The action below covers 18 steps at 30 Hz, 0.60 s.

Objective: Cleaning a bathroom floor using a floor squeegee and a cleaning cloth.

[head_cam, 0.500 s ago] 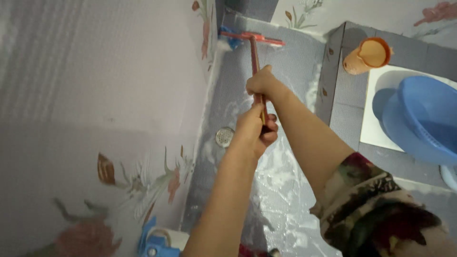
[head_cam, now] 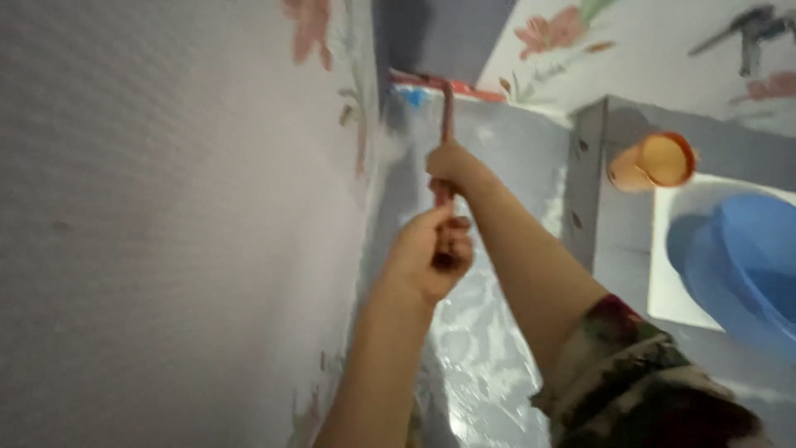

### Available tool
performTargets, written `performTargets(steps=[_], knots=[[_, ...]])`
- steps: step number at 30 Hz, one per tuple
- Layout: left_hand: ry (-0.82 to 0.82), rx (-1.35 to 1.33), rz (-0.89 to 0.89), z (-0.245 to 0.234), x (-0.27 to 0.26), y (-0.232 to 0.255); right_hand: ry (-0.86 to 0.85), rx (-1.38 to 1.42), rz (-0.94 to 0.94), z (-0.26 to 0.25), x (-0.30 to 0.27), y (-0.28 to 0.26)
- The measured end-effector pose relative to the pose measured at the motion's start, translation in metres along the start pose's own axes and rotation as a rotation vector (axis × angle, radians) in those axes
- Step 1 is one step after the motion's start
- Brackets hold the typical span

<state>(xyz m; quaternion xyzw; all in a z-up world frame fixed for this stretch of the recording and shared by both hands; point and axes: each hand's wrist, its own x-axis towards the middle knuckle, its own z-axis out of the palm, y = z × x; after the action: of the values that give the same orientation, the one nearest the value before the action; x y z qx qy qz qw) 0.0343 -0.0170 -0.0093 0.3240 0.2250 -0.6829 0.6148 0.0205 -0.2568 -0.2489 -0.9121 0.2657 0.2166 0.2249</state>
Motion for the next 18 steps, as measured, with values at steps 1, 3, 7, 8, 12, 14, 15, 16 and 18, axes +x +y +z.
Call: performTargets(steps=[1, 3, 7, 8, 12, 14, 15, 16, 18], knots=[[-0.006, 0.010, 0.020, 0.008, 0.005, 0.007, 0.019, -0.003, -0.013, -0.016, 0.007, -0.009], [0.009, 0.017, -0.061, 0.011, 0.017, 0.000, -0.051, 0.196, 0.189, -0.018, 0.000, -0.014], [0.083, 0.062, -0.045, -0.009, -0.021, -0.035, -0.112, 0.543, 0.471, -0.006, -0.073, -0.060], [0.150, 0.089, -0.041, -0.012, -0.034, -0.043, -0.091, 0.547, 0.524, 0.011, -0.078, -0.063], [0.263, 0.077, -0.047, -0.044, -0.075, -0.094, -0.172, 0.237, 0.460, 0.050, -0.127, -0.090], [0.258, 0.051, -0.062, -0.058, -0.113, -0.125, -0.268, 0.108, 0.381, 0.069, -0.168, -0.113], [0.250, 0.029, -0.063, -0.063, -0.132, -0.140, -0.351, -0.020, 0.292, 0.076, -0.188, -0.126], [0.247, 0.032, -0.058, -0.070, -0.152, -0.160, -0.345, -0.021, 0.290, 0.088, -0.213, -0.137], [0.310, 0.021, -0.082, -0.087, -0.194, -0.204, -0.421, -0.166, 0.189, 0.117, -0.270, -0.163]])
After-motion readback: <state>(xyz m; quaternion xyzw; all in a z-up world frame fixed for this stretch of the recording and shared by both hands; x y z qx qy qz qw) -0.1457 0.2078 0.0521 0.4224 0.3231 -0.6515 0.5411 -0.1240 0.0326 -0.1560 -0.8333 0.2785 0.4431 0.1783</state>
